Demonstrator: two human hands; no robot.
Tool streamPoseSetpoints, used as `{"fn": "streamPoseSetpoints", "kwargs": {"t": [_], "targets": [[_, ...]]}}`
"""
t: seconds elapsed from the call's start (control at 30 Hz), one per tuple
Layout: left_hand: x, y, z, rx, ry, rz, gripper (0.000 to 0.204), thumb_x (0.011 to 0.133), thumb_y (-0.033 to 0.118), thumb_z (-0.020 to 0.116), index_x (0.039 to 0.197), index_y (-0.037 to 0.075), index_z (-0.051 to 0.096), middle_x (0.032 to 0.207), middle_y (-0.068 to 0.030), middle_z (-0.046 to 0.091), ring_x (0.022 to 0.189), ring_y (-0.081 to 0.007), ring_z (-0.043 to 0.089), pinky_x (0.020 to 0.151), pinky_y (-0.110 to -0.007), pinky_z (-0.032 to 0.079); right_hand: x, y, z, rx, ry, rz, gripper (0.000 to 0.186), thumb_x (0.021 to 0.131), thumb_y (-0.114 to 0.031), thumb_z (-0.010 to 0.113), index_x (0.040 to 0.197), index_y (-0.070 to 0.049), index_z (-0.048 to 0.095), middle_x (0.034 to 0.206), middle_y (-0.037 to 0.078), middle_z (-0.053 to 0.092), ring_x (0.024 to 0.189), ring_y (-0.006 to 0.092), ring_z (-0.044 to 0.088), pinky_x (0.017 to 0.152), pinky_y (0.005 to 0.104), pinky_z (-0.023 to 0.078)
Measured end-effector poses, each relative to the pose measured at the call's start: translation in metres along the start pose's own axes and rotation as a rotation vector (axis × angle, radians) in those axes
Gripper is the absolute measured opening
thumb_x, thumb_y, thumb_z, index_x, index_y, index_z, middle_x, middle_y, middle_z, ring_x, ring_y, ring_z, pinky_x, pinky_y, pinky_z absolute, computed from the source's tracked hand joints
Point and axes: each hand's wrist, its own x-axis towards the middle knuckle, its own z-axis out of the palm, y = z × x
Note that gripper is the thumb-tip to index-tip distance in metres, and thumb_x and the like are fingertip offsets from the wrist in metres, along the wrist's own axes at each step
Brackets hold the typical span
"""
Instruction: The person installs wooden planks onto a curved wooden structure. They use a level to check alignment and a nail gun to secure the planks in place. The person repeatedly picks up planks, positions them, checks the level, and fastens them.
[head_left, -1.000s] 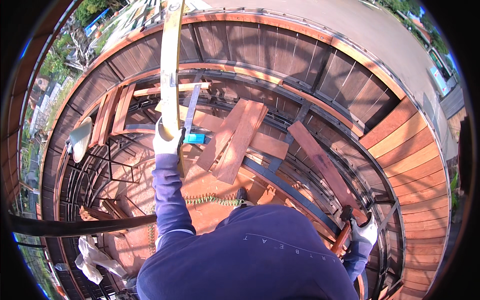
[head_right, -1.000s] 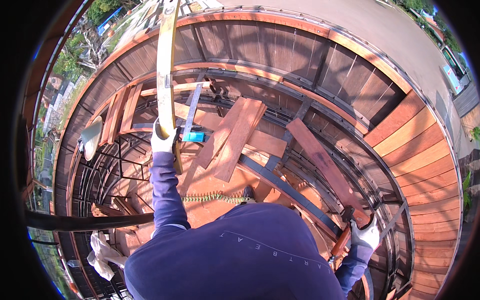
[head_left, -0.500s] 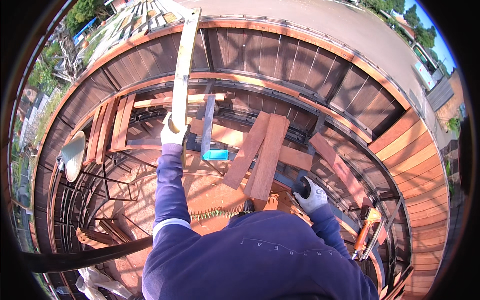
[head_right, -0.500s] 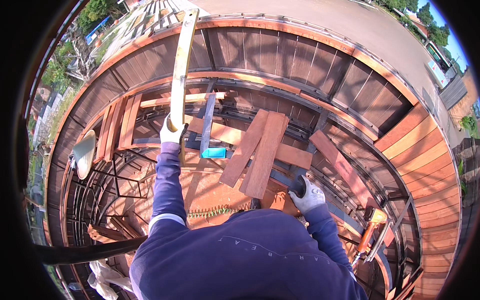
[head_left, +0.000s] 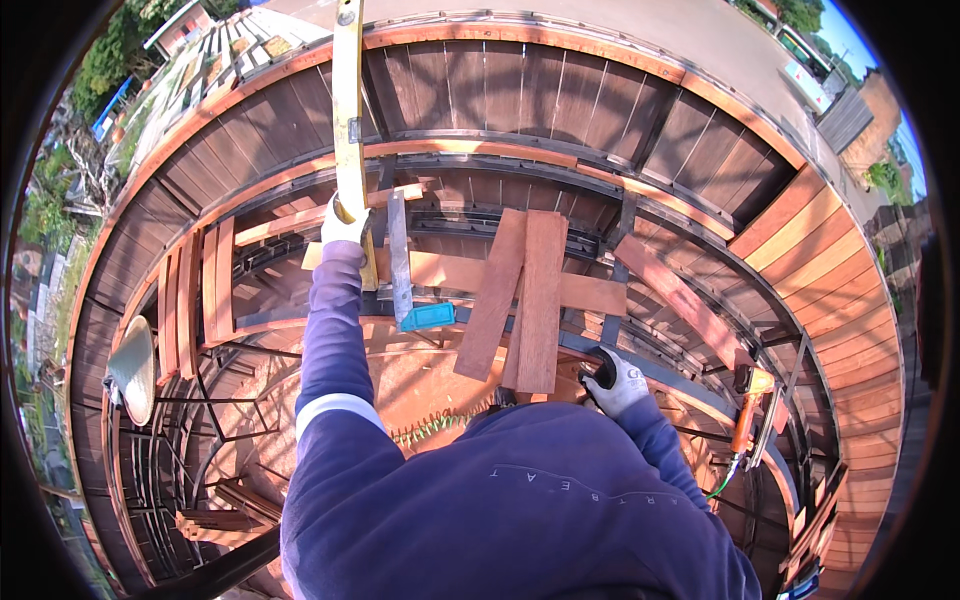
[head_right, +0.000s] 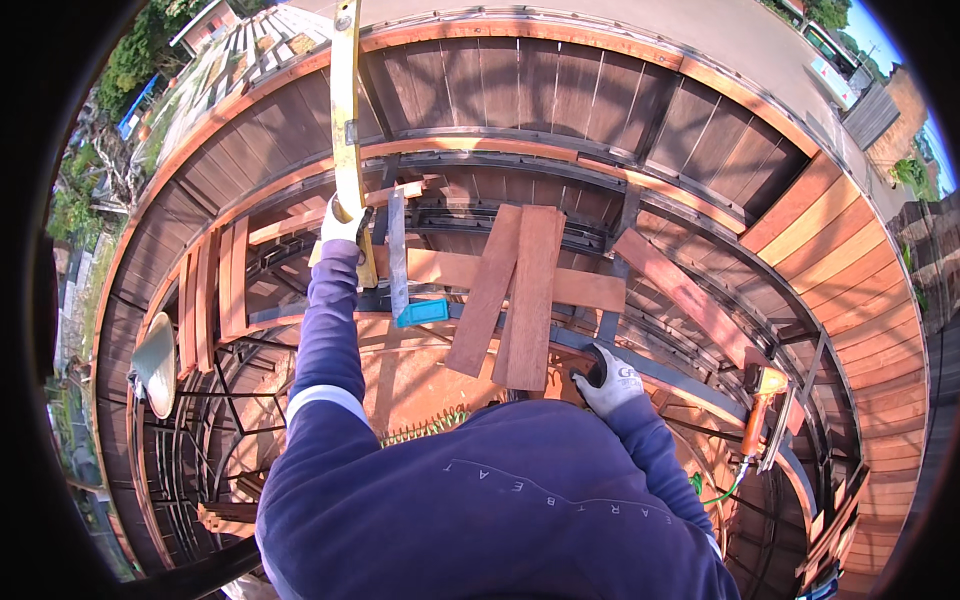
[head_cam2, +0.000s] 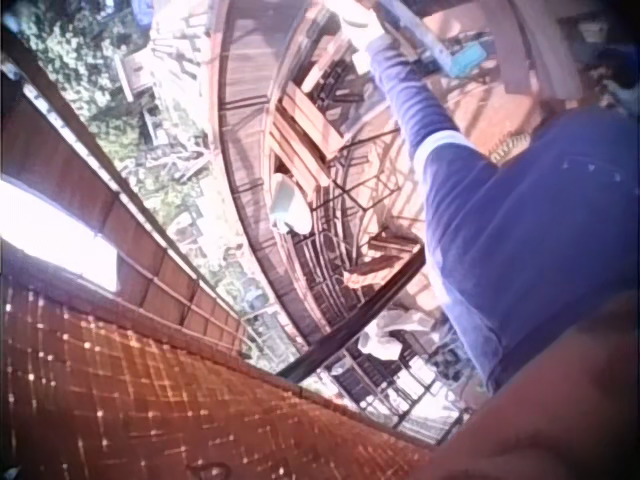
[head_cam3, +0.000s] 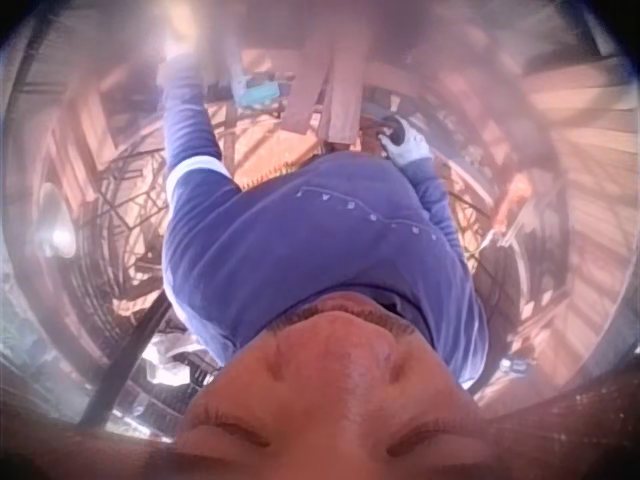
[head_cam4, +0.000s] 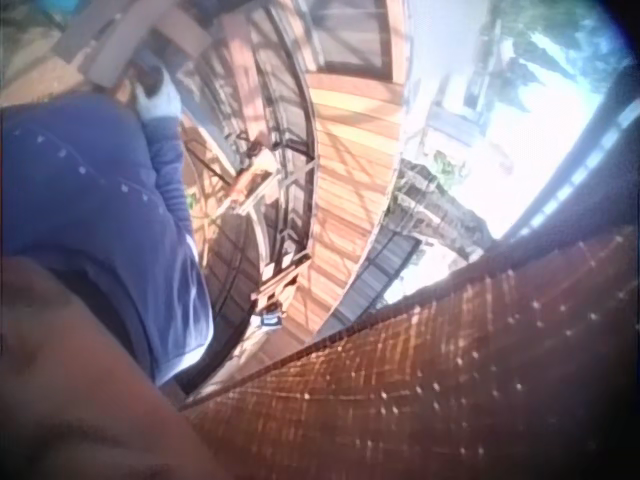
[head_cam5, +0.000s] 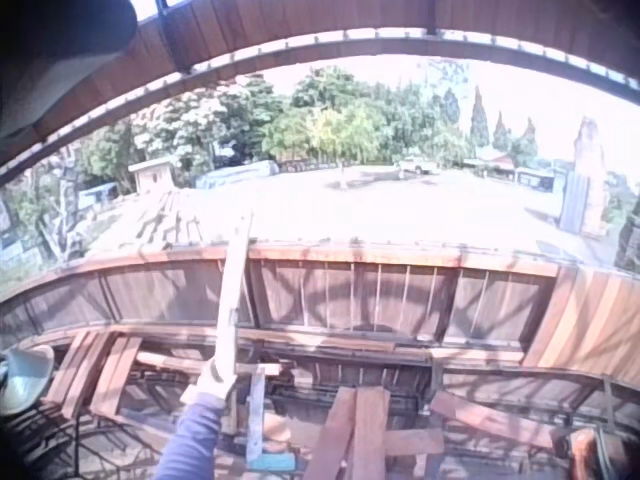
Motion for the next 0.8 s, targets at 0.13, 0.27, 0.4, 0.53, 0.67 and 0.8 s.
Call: {"fn": "streamPoseSetpoints", "kwargs": {"t": [0.13,0.27,0.4,0.53,0.67,0.8], "targets": [[-0.015,0.018,0.009,-0.058,-0.016,-0.101,0.083,0.07,0.027,0.085,0.14,0.005,0.045,0.129,-0.0137,0.06,0.116,-0.0226,0.059,0.099,-0.033,0.046,0.001,-0.006,0.0,-0.021,0.026,0.017,0.063,0.081,-0.034,0.072,0.131,-0.001,0.051,0.111,0.021,0.065,0.101,0.0341,0.064,0.089,0.0401,0.05],[-0.025,-0.034,-0.007,0.001,0.006,-0.178,0.083,0.074,0.03,0.082,0.141,0.002,0.043,0.134,-0.0161,0.057,0.12,-0.0237,0.058,0.101,-0.033,0.045,0.012,-0.019,-0.002,-0.026,0.021,-0.036,0.076,0.081,-0.04,0.073,0.137,0.001,0.044,0.114,0.023,0.063,0.102,0.0354,0.063,0.09,0.0408,0.05],[-0.057,0.024,-0.011,0.183,0.143,0.041,0.076,0.079,0.032,0.078,0.139,0.0,0.044,0.137,-0.0211,0.051,0.127,-0.0328,0.048,0.107,-0.041,0.039,0.031,-0.06,-0.005,-0.203,-0.036,-0.041,0.096,0.08,-0.056,0.068,0.146,0.002,0.03,0.119,0.025,0.06,0.105,0.0363,0.063,0.091,0.0415,0.05],[-0.109,0.13,-0.023,0.431,0.473,0.287,0.059,0.083,0.026,0.071,0.132,0.002,0.05,0.128,-0.0209,0.053,0.119,-0.0388,0.049,0.102,-0.05,0.039,0.056,-0.103,-0.001,-0.39,-0.271,0.058,0.112,0.077,-0.066,0.065,0.151,0.003,0.018,0.12,0.025,0.06,0.106,0.0362,0.064,0.091,0.0416,0.051],[-0.181,0.178,0.006,0.236,-0.108,0.349,0.046,0.079,0.021,0.072,0.122,0.007,0.059,0.12,-0.0133,0.06,0.114,-0.0348,0.053,0.103,-0.047,0.038,0.06,-0.118,0.003,-0.419,-0.338,0.126,0.115,0.077,-0.062,0.067,0.152,0.003,0.009,0.119,0.027,0.06,0.104,0.037,0.064,0.09,0.042,0.051],[-0.246,0.186,0.05,0.212,-0.48,0.423,0.043,0.076,0.025,0.074,0.116,0.012,0.063,0.118,-0.0102,0.062,0.115,-0.0312,0.054,0.105,-0.048,0.034,0.061,-0.091,0.021,-0.253,-0.256,0.091,0.116,0.077,-0.051,0.072,0.153,0.001,0.002,0.111,0.03,0.063,0.101,0.0404,0.065,0.09,0.0421,0.051]]}}
